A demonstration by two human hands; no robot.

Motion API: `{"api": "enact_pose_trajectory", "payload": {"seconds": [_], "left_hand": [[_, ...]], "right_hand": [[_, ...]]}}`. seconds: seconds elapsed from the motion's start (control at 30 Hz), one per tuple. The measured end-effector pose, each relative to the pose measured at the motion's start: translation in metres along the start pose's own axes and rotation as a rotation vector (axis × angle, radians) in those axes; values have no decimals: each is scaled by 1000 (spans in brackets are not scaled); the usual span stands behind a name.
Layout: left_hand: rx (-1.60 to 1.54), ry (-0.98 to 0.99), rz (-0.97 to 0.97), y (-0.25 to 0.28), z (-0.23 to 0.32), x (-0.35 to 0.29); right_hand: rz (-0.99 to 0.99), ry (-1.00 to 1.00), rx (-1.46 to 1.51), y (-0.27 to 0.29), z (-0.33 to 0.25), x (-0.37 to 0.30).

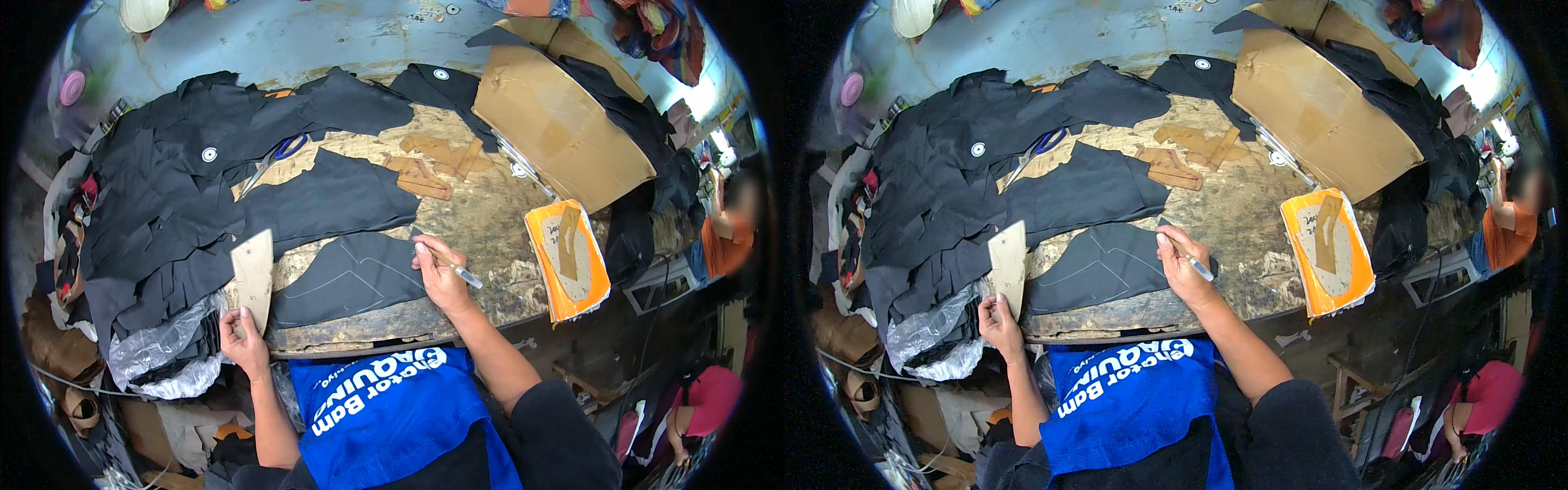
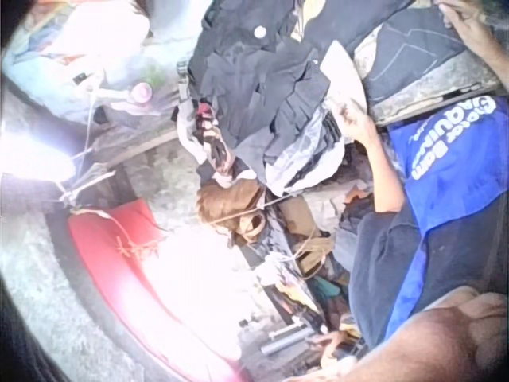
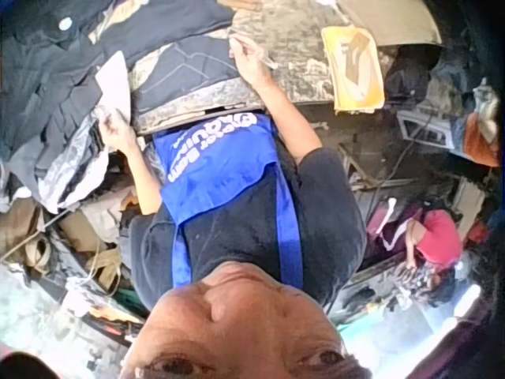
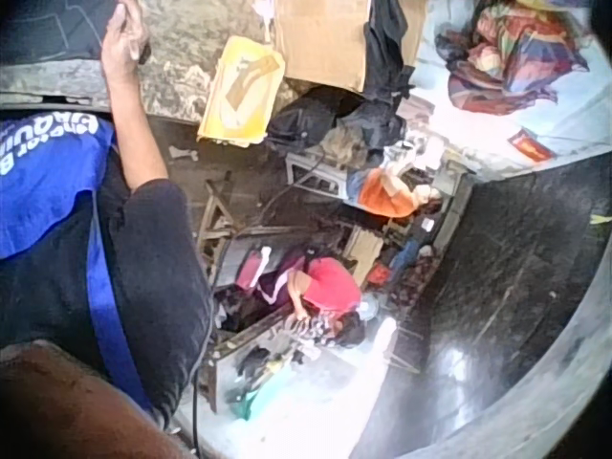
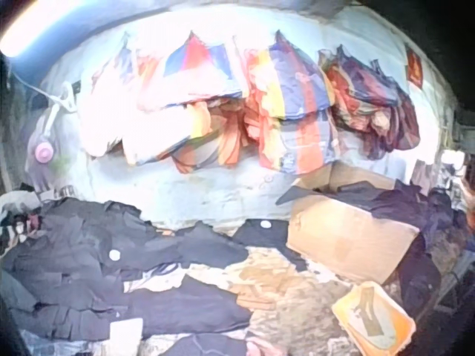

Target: The person uses a cardboard template and a white marker to trace outlines onto black fabric pieces on a worktable. They repeatedly reposition the template, trace new shapes, and move marked pieces aside to continue marking additional fabric sections.

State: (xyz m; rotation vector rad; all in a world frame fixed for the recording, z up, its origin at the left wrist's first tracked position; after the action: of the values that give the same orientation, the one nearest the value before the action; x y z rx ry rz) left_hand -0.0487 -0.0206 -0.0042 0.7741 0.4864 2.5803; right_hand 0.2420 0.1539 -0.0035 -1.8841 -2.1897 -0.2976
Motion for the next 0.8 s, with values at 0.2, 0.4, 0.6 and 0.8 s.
{"api": "enact_pose_trajectory", "payload": {"seconds": [0.2,0.4,0.6,0.8], "left_hand": [[-4,-114,-58,2,0,0],[44,-81,-93,3,-3,0],[-1,-40,46,3,-3,-2],[-15,-21,92,5,-5,-4]], "right_hand": [[-18,30,-37,0,-1,0],[42,248,-317,1,-9,0],[215,169,-283,11,-7,4],[76,187,-628,7,-8,4]]}}
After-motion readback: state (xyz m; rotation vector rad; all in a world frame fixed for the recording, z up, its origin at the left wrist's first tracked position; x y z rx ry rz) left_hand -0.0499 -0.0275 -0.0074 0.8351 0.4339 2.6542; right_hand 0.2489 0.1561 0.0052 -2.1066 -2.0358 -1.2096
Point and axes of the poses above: each hand's wrist, its own x-axis towards the middle knuckle, its own y-axis out of the back of the hand, z = x × y, the point moved 2 cm from there along x, towards the middle knuckle, and after that the axes turned 8 degrees about x, right-handed, at the moved point
